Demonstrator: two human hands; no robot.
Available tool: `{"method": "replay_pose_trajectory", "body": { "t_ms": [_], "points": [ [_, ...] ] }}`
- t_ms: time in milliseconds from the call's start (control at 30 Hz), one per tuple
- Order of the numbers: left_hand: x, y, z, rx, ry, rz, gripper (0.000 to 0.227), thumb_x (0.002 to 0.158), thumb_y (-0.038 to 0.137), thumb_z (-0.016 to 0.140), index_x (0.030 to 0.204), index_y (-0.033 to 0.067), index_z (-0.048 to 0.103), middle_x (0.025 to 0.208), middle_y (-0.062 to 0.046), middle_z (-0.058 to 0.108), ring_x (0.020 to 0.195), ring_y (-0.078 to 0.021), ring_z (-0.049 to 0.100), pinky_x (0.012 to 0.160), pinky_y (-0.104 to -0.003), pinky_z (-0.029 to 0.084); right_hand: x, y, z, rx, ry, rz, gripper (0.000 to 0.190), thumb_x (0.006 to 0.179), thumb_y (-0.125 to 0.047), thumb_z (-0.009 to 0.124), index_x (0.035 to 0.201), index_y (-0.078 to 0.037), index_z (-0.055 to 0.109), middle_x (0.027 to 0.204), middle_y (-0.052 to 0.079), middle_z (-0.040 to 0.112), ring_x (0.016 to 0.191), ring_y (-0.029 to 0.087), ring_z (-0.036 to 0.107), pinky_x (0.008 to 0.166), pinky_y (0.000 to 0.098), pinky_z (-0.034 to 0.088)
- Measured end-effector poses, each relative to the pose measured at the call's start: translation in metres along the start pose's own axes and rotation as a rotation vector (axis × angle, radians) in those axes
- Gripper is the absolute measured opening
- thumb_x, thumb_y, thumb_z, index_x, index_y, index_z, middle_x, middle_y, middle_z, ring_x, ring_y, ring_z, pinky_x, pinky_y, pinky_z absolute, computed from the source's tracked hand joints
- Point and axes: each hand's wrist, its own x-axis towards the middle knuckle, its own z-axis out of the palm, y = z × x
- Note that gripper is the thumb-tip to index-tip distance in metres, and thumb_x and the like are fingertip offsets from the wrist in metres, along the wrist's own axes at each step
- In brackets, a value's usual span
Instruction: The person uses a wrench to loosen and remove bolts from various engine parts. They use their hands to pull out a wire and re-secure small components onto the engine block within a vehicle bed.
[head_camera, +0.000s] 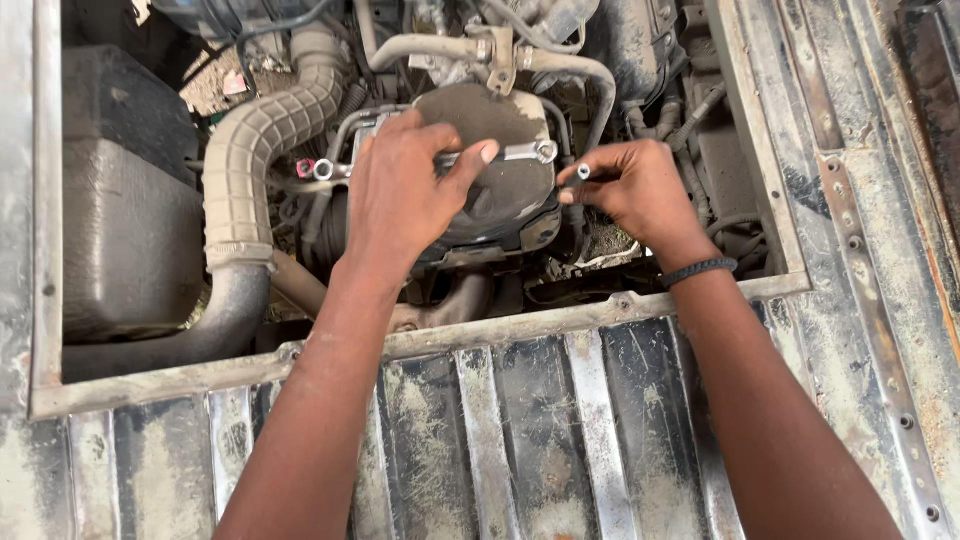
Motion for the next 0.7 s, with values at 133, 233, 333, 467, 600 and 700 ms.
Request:
{"method": "replay_pose_trajectory", "body": {
  "t_ms": [133, 233, 333, 467, 600, 700],
  "points": [
    [0.001, 0.003, -0.004, -0.06, -0.049, -0.065, 0.045, 0.091, 0.045, 0.08, 0.09, -0.0004, 0.078, 0.081, -0.017, 0.064, 0.08, -0.0356, 0.066, 0.073, -0.05, 0.051, 0.001, 0.003, -0.002, -0.014, -0.004, 0.051, 0.018, 0.075, -0.004, 0.087, 0.092, -0.008, 0.082, 0.085, 0.004, 0.08, 0.077, 0.008, 0.071, 0.073, 0.0275, 0.059],
    [0.002, 0.009, -0.007, -0.081, -0.119, -0.142, 0.048, 0.091, 0.046, 0.079, 0.092, -0.0024, 0.078, 0.081, -0.018, 0.064, 0.071, -0.0331, 0.065, 0.068, -0.049, 0.049, 0.001, 0.0, -0.002, -0.047, 0.003, 0.036, 0.019, 0.075, -0.005, 0.089, 0.092, -0.007, 0.082, 0.083, 0.003, 0.079, 0.075, 0.008, 0.071, 0.071, 0.0261, 0.058],
    [0.01, 0.014, -0.001, -0.047, -0.236, -0.139, 0.047, 0.09, 0.047, 0.078, 0.093, -0.0001, 0.079, 0.08, -0.016, 0.065, 0.071, -0.0312, 0.064, 0.07, -0.047, 0.047, 0.0, -0.004, -0.003, -0.071, 0.011, 0.054, 0.019, 0.075, -0.005, 0.088, 0.092, -0.008, 0.082, 0.081, 0.004, 0.079, 0.072, 0.008, 0.07, 0.069, 0.0272, 0.057],
    [0.032, 0.018, 0.011, -0.01, -0.067, 0.307, 0.042, 0.084, 0.047, 0.081, 0.08, 0.0056, 0.08, 0.095, -0.02, 0.07, 0.103, -0.0351, 0.063, 0.086, -0.052, 0.039, 0.0, -0.008, -0.005, -0.127, 0.008, 0.11, 0.022, 0.075, -0.004, 0.089, 0.096, -0.01, 0.083, 0.078, 0.009, 0.078, 0.068, 0.014, 0.063, 0.065, 0.0327, 0.052],
    [0.07, 0.025, 0.014, 0.077, -0.253, 0.258, 0.045, 0.084, 0.048, 0.082, 0.088, 0.0029, 0.081, 0.09, -0.017, 0.07, 0.098, -0.0332, 0.062, 0.088, -0.05, 0.039, 0.0, -0.004, -0.006, -0.116, 0.016, -0.02, 0.023, 0.074, -0.004, 0.089, 0.095, -0.009, 0.083, 0.082, 0.009, 0.079, 0.071, 0.01, 0.071, 0.07, 0.0293, 0.056],
    [0.096, 0.033, 0.008, 0.146, -0.455, 0.189, 0.04, 0.078, 0.048, 0.084, 0.086, 0.0084, 0.082, 0.088, -0.013, 0.072, 0.094, -0.0288, 0.063, 0.091, -0.049, 0.039, 0.001, -0.001, -0.008, -0.055, -0.001, -0.02, 0.023, 0.072, -0.004, 0.088, 0.094, -0.008, 0.082, 0.084, 0.008, 0.08, 0.073, 0.008, 0.073, 0.07, 0.0283, 0.058]
  ]
}}
